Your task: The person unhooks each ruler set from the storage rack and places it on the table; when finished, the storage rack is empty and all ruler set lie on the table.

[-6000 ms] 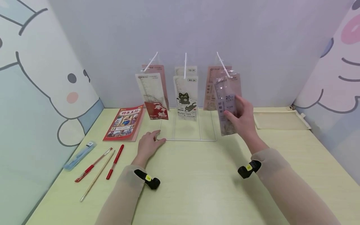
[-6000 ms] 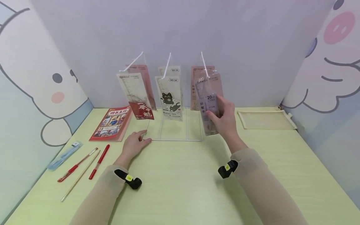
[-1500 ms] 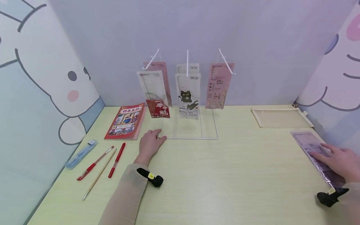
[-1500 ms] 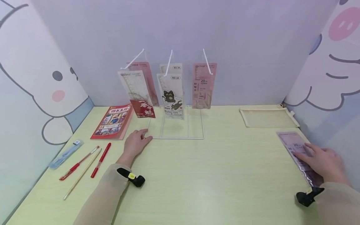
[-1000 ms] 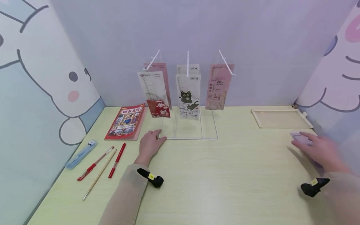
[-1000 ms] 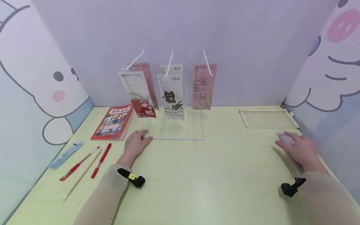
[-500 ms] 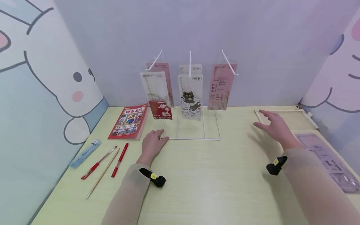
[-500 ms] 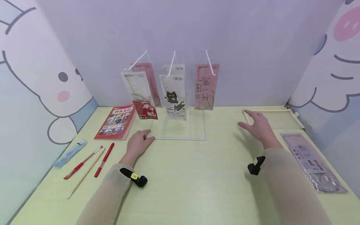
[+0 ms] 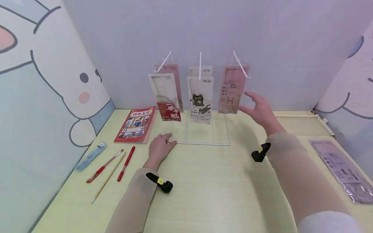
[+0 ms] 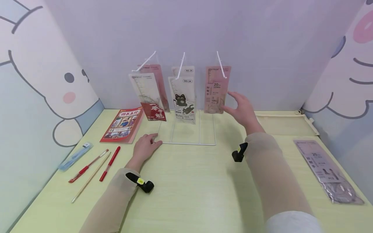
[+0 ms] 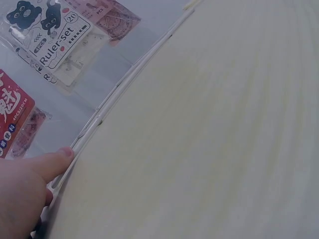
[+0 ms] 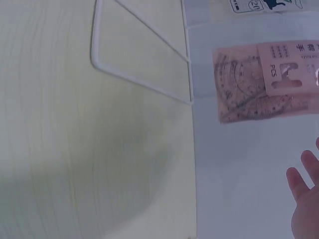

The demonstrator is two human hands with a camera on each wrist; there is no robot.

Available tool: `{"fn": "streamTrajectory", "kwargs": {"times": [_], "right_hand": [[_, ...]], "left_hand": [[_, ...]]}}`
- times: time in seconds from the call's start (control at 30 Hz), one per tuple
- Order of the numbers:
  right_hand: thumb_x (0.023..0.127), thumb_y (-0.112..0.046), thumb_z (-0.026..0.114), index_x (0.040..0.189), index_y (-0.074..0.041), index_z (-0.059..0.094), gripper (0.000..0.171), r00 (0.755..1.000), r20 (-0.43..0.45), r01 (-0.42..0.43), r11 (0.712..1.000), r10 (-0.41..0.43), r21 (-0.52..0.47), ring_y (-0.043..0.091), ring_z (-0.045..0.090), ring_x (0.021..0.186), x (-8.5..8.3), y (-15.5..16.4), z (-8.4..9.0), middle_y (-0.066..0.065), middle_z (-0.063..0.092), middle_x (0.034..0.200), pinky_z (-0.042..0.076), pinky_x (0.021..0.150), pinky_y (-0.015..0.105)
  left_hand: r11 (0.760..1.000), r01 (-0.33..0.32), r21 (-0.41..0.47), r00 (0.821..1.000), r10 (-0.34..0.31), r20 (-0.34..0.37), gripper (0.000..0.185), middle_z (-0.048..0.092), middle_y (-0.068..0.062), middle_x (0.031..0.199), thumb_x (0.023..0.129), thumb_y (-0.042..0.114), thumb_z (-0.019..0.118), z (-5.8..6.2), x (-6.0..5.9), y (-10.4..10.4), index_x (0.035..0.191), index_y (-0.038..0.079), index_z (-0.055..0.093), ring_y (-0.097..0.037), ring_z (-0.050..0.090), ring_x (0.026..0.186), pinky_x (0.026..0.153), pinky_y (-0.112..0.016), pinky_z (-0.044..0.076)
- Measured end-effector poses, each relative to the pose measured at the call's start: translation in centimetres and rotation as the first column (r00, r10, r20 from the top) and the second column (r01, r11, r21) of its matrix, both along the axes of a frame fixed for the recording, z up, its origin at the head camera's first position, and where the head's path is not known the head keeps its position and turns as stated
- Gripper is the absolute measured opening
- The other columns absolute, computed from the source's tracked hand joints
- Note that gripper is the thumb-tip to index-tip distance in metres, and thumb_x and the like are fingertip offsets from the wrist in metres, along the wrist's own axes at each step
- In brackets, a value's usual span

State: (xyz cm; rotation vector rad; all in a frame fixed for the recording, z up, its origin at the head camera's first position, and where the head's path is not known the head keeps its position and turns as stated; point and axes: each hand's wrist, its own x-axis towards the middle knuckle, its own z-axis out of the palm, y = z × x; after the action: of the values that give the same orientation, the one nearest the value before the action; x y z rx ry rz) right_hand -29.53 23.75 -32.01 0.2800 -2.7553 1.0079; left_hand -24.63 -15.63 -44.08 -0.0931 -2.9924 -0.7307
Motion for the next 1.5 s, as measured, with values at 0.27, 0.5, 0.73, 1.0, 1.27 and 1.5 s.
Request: {"fn": "streamTrajectory", "kwargs": {"times": [0.27,0.5,0.73,1.0,1.27,1.5], "right_hand": [[0.086,-0.031,0.068,0.145,-0.015,0.035,0.07,0.998,-0.058,-0.039,0.997,0.035,-0.064,0.036,0.017,0.138,-1.8,-2.3,1.0,0.011,0.019,0.153,0.019,0.103,0.06],[0.088,-0.027,0.065,0.146,-0.018,0.033,0.067,0.999,-0.032,-0.029,0.973,0.022,-0.227,0.031,0.033,0.129,-2.6,-3.2,1.2,0.011,0.033,0.145,0.03,0.101,0.05],[0.089,-0.033,0.064,0.144,-0.026,0.033,0.064,0.999,0.016,0.048,0.914,-0.045,-0.404,0.03,0.045,0.114,-1.9,-3.0,1.0,0.012,0.042,0.122,0.038,0.093,0.051],[0.084,-0.043,0.065,0.142,-0.04,0.03,0.068,0.993,0.055,0.119,0.89,-0.106,-0.441,0.024,0.053,0.105,-0.5,-2.6,1.5,0.012,0.038,0.13,0.048,0.082,0.045],[0.084,-0.044,0.064,0.142,-0.039,0.03,0.068,0.992,0.014,0.12,0.921,-0.124,-0.37,0.025,0.057,0.1,1.2,-2.1,1.8,0.014,0.045,0.127,0.051,0.076,0.041],[0.084,-0.046,0.065,0.14,-0.041,0.031,0.066,0.993,-0.008,0.113,0.948,-0.12,-0.297,0.022,0.058,0.092,3.2,-1.2,2.0,0.011,0.047,0.123,0.051,0.066,0.03]], "left_hand": [[1.0,-0.01,0.004,1.0,0.01,-0.003,0.053,0.055,-0.004,0.092,0.088,0.046,0.059,0.1,0.0,0.0,0.131,0.015,0.056,-0.021,0.048,0.081,0.071,-0.035,0.039],[1.0,-0.007,0.013,1.0,0.007,-0.006,0.052,0.054,-0.004,0.09,0.089,0.046,0.059,0.2,0.2,0.0,0.13,0.015,0.056,-0.021,0.048,0.08,0.07,-0.035,0.038],[1.0,-0.006,0.016,1.0,0.006,-0.009,0.051,0.054,-0.003,0.088,0.088,0.046,0.06,0.1,0.1,0.0,0.129,0.015,0.057,-0.02,0.048,0.077,0.067,-0.034,0.037],[1.0,-0.013,0.019,1.0,0.013,0.006,0.052,0.054,-0.004,0.088,0.088,0.046,0.06,0.2,0.1,0.0,0.13,0.015,0.056,-0.021,0.048,0.078,0.068,-0.034,0.037],[0.999,-0.019,0.027,1.0,0.018,0.015,0.053,0.054,-0.004,0.089,0.088,0.046,0.06,0.3,0.2,0.0,0.131,0.015,0.056,-0.022,0.048,0.079,0.069,-0.035,0.037],[0.999,-0.009,0.031,1.0,0.009,-0.005,0.052,0.054,-0.003,0.087,0.088,0.046,0.061,0.3,0.2,0.1,0.129,0.015,0.057,-0.021,0.047,0.078,0.068,-0.035,0.036]]}}
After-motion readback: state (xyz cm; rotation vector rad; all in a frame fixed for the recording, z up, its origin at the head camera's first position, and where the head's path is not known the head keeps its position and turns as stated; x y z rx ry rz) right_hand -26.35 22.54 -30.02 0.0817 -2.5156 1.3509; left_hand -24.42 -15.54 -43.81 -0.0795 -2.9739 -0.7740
